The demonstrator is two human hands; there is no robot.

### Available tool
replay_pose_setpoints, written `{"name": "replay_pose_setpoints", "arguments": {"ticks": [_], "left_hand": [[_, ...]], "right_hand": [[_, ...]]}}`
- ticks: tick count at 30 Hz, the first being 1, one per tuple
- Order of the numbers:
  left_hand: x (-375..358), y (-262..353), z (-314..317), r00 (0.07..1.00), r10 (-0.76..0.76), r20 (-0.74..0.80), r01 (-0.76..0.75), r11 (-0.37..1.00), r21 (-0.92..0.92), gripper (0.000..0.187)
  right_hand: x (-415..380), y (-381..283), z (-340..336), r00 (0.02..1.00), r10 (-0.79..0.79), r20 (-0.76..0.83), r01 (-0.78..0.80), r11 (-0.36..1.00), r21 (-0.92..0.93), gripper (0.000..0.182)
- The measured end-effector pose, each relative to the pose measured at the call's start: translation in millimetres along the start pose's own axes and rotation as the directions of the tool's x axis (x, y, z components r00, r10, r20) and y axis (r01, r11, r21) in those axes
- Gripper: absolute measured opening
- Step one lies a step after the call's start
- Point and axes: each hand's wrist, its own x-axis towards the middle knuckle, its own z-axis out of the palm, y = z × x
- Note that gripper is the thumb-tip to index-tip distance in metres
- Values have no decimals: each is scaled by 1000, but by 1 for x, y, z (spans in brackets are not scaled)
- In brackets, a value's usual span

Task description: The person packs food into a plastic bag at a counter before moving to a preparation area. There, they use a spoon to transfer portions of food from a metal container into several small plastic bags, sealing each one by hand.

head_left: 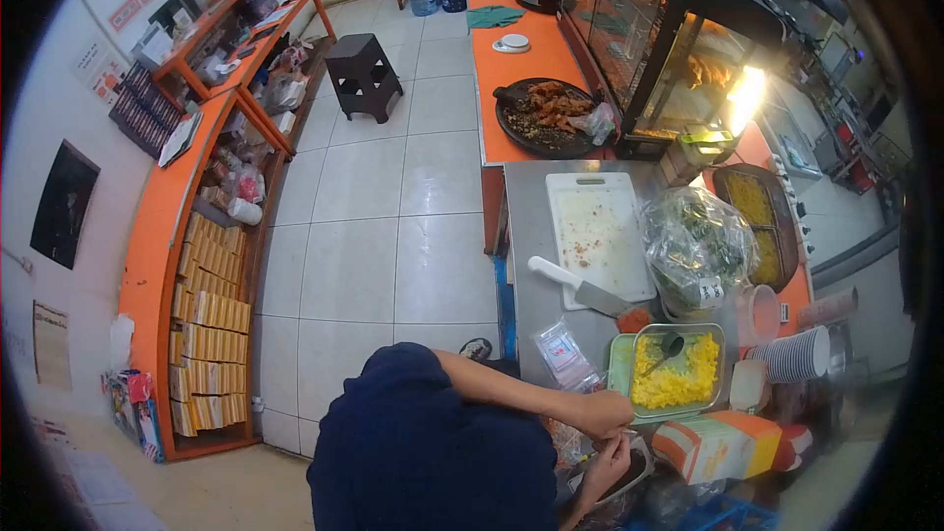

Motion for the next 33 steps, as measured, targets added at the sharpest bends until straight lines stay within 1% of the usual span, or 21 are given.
{"name": "replay_pose_setpoints", "arguments": {"ticks": [2,4,6,8,10,12,13,15,18,19,20,21,23,24,25,27,29,30,31,32,33], "left_hand": [[-1,-1,-3,999,14,-47,-17,998,-57,18],[-4,1,-6,995,23,-96,-34,993,-114,18],[-5,5,-5,980,-3,-200,-30,986,-161,15],[1,6,3,973,11,-231,-48,987,-156,15],[4,10,4,966,25,-259,-65,987,-147,14],[7,15,0,943,79,-322,-157,962,-224,15],[9,16,-2,943,80,-322,-158,962,-223,15],[13,18,-6,977,85,-194,-128,966,-225,14],[20,16,-9,983,123,-137,-146,974,-174,12],[20,18,-14,982,138,-128,-160,971,-179,12],[19,19,-19,980,116,-162,-163,934,-317,11],[21,20,-26,978,98,-185,-171,882,-440,10],[23,20,-23,979,137,-154,-189,890,-414,12],[24,21,-30,979,135,-154,-189,883,-429,15],[25,23,-34,980,129,-150,-184,875,-448,18],[28,25,-40,972,206,-110,-233,830,-507,21],[29,26,-45,958,280,-63,-264,776,-573,25],[30,26,-48,955,297,16,-245,814,-527,25],[33,27,-49,946,312,92,-234,849,-473,26],[36,28,-45,934,337,115,-245,842,-480,26],[36,29,-39,953,295,65,-247,885,-394,25]], "right_hand": [[3,-5,-1,1000,23,21,-21,994,-108,33],[3,-21,0,1000,-1,29,4,996,-95,33],[4,-29,1,999,-24,29,27,996,-80,33],[3,-31,0,990,-135,-31,131,986,-101,31],[2,-31,-3,989,-131,-67,125,988,-89,30],[4,-25,-6,986,-129,-103,122,990,-72,30],[6,-18,-10,976,-175,-132,161,981,-108,30],[5,-20,-11,961,-222,-163,199,969,-147,31],[0,-30,-7,951,-245,-187,205,955,-214,29],[1,-21,-4,944,-297,-142,270,945,-183,27],[0,-14,-5,931,-350,-106,333,931,-153,25],[3,-24,-4,924,-355,-140,333,930,-158,25],[1,-49,-5,941,-308,-143,297,950,-91,24],[7,-45,-4,933,-292,-212,294,956,-24,23],[6,-52,-8,924,-293,-247,294,955,-30,23],[3,-68,-15,916,-362,-172,324,921,-215,21],[-1,-67,-18,913,-360,-190,314,920,-233,20],[-4,-63,-20,914,-364,-181,316,916,-247,19],[-4,-56,-22,908,-358,-219,301,919,-255,19],[-4,-46,-23,887,-358,-291,259,909,-327,18],[-7,-40,-25,862,-358,-359,208,895,-394,17]]}}
